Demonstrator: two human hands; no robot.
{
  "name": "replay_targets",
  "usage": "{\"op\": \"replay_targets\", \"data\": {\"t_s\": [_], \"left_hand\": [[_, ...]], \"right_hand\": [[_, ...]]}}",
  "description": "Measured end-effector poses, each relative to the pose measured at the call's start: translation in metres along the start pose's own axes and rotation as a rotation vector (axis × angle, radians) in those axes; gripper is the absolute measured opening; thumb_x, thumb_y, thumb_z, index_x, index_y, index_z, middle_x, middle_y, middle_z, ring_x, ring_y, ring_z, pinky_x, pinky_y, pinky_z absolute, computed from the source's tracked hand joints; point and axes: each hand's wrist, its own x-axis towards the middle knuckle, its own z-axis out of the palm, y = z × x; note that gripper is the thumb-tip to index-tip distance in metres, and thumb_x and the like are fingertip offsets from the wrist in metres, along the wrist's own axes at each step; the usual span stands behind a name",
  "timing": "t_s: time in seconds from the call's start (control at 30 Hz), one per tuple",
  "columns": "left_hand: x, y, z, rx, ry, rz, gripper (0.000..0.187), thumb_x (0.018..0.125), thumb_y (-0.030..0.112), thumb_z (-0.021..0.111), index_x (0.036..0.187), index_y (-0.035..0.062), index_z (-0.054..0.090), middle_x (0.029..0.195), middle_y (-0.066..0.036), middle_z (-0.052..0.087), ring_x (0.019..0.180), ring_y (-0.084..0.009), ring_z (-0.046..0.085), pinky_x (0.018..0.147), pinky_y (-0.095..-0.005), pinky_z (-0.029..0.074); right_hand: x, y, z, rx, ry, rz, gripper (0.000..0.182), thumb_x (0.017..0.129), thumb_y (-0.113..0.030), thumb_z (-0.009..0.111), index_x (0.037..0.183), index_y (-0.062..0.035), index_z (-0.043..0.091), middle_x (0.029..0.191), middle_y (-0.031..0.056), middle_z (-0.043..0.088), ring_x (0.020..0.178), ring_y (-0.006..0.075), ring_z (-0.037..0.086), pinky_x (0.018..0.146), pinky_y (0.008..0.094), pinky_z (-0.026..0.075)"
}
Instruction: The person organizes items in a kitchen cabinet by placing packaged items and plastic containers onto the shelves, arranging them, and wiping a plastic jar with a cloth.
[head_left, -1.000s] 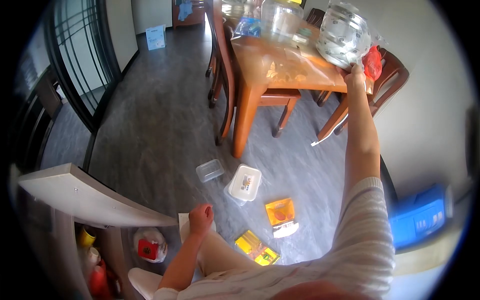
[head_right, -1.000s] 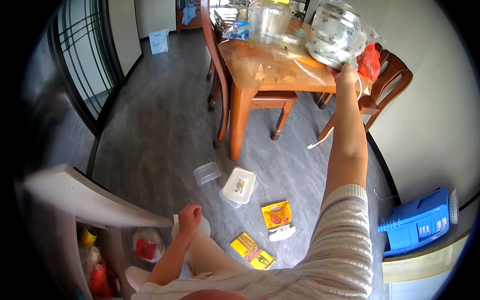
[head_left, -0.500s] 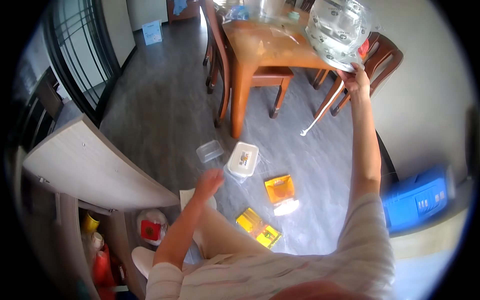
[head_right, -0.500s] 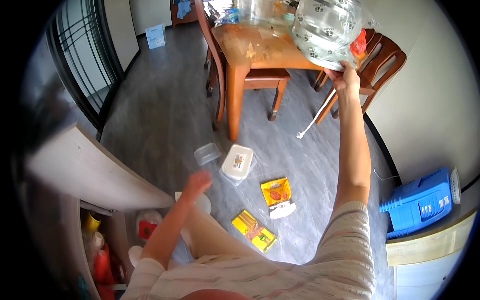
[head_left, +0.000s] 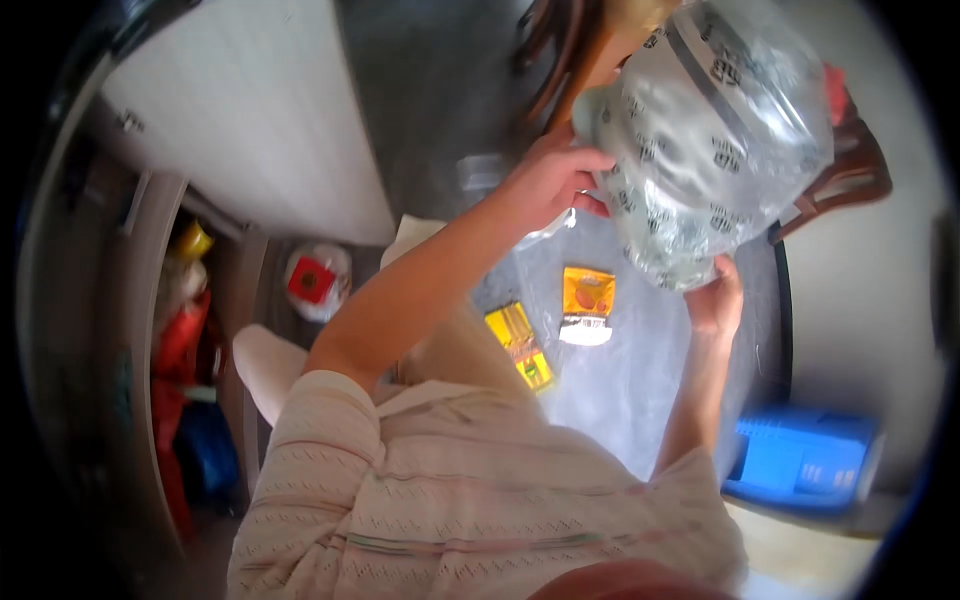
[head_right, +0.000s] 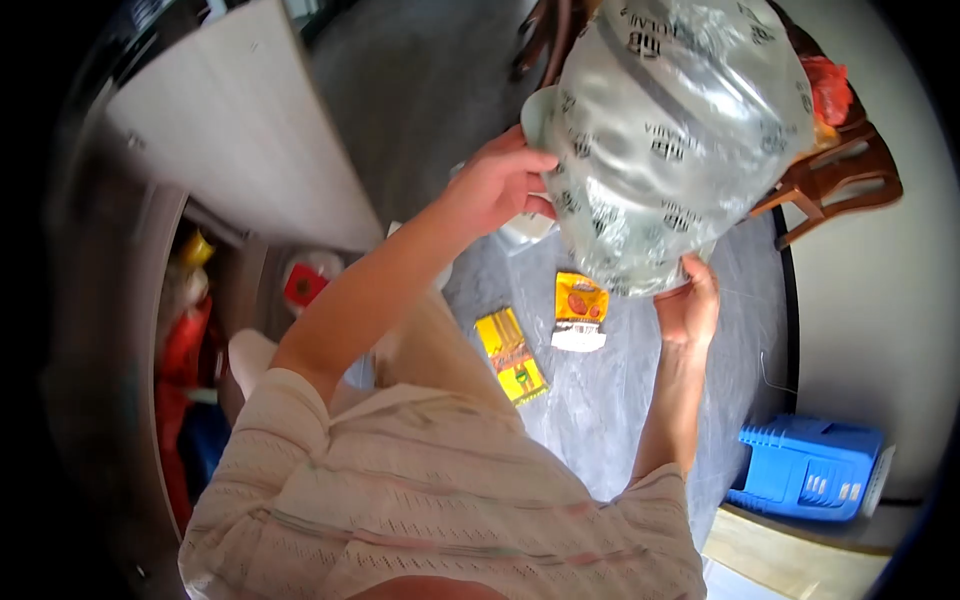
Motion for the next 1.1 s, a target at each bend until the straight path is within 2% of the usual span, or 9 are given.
{"op": "replay_targets", "data": {"t_s": [0.2,0.4,0.43,0.47,0.6,0.8,0.9,1.07,1.1], "left_hand": [[-0.113,-0.005,-0.009,0.016,0.292,0.110,0.053,0.069,0.000,0.053,0.119,0.0033,0.036,0.102,-0.010,0.054,0.085,-0.0210,0.058,0.061,-0.0313,0.051],[-0.201,0.002,0.005,0.041,0.398,0.197,0.058,0.065,-0.002,0.054,0.120,0.0048,0.036,0.100,-0.009,0.055,0.083,-0.0144,0.057,0.055,-0.0265,0.050],[-0.214,0.003,0.006,0.028,0.400,0.230,0.058,0.065,-0.002,0.053,0.120,0.0044,0.036,0.099,-0.008,0.054,0.081,-0.0135,0.057,0.054,-0.0259,0.049],[-0.223,0.002,0.006,0.022,0.396,0.263,0.059,0.065,-0.001,0.053,0.121,0.0039,0.035,0.098,-0.008,0.054,0.080,-0.0126,0.057,0.053,-0.0254,0.049],[-0.272,0.020,0.013,0.070,0.508,0.364,0.061,0.065,-0.001,0.052,0.122,0.0008,0.031,0.097,-0.010,0.054,0.077,-0.0158,0.058,0.051,-0.0269,0.051],[-0.355,0.038,0.005,0.109,0.630,0.515,0.062,0.065,-0.001,0.053,0.123,-0.0025,0.030,0.098,-0.014,0.055,0.076,-0.0203,0.061,0.051,-0.0295,0.054],[-0.403,0.046,0.004,0.118,0.686,0.616,0.060,0.065,-0.002,0.053,0.122,-0.0019,0.033,0.094,-0.012,0.056,0.071,-0.0178,0.061,0.050,-0.0264,0.054],[-0.482,0.055,0.008,0.167,0.794,0.783,0.060,0.061,-0.003,0.052,0.119,0.0003,0.037,0.089,-0.008,0.055,0.071,-0.0138,0.059,0.051,-0.0244,0.053],[-0.496,0.055,0.008,0.185,0.847,0.859,0.057,0.060,-0.001,0.049,0.115,-0.0038,0.037,0.086,-0.012,0.057,0.058,-0.0185,0.060,0.042,-0.0268,0.051]], "right_hand": [[-0.035,0.042,-0.008,-0.119,-0.154,0.090,0.048,0.070,-0.014,0.061,0.113,-0.0005,0.045,0.112,0.0072,0.052,0.105,0.0232,0.048,0.089,0.0384,0.039],[-0.056,0.060,-0.049,0.147,-0.471,0.414,0.044,0.079,-0.017,0.051,0.118,0.0001,0.041,0.118,0.0154,0.047,0.109,0.0295,0.045,0.093,0.0453,0.036],[-0.063,0.056,-0.045,0.006,-0.291,0.430,0.036,0.079,-0.019,0.050,0.110,-0.0012,0.048,0.111,0.0129,0.053,0.104,0.0277,0.049,0.089,0.0431,0.040],[-0.060,0.058,-0.040,-0.051,-0.489,0.442,0.039,0.081,-0.021,0.049,0.115,-0.0016,0.045,0.114,0.0139,0.050,0.107,0.0280,0.047,0.091,0.0442,0.038],[-0.084,0.078,0.047,-0.077,-0.608,0.534,0.049,0.081,-0.021,0.052,0.123,-0.0014,0.037,0.124,0.0138,0.041,0.114,0.0271,0.040,0.094,0.0456,0.035],[-0.103,0.134,0.123,-0.024,-0.921,0.668,0.044,0.080,-0.008,0.050,0.121,-0.0013,0.038,0.123,0.0113,0.042,0.114,0.0251,0.040,0.094,0.0445,0.034],[-0.133,0.152,0.163,-0.042,-0.771,0.776,0.043,0.078,0.000,0.046,0.121,-0.0020,0.039,0.121,0.0112,0.044,0.113,0.0234,0.041,0.095,0.0419,0.034],[-0.178,0.186,0.229,-0.082,-1.071,0.868,0.048,0.074,0.000,0.046,0.121,-0.0033,0.039,0.121,0.0102,0.044,0.112,0.0253,0.042,0.095,0.0437,0.033],[-0.192,0.191,0.244,-0.108,-1.120,0.881,0.048,0.072,-0.002,0.046,0.120,-0.0038,0.040,0.122,0.0099,0.044,0.113,0.0260,0.041,0.096,0.0449,0.032]]}}
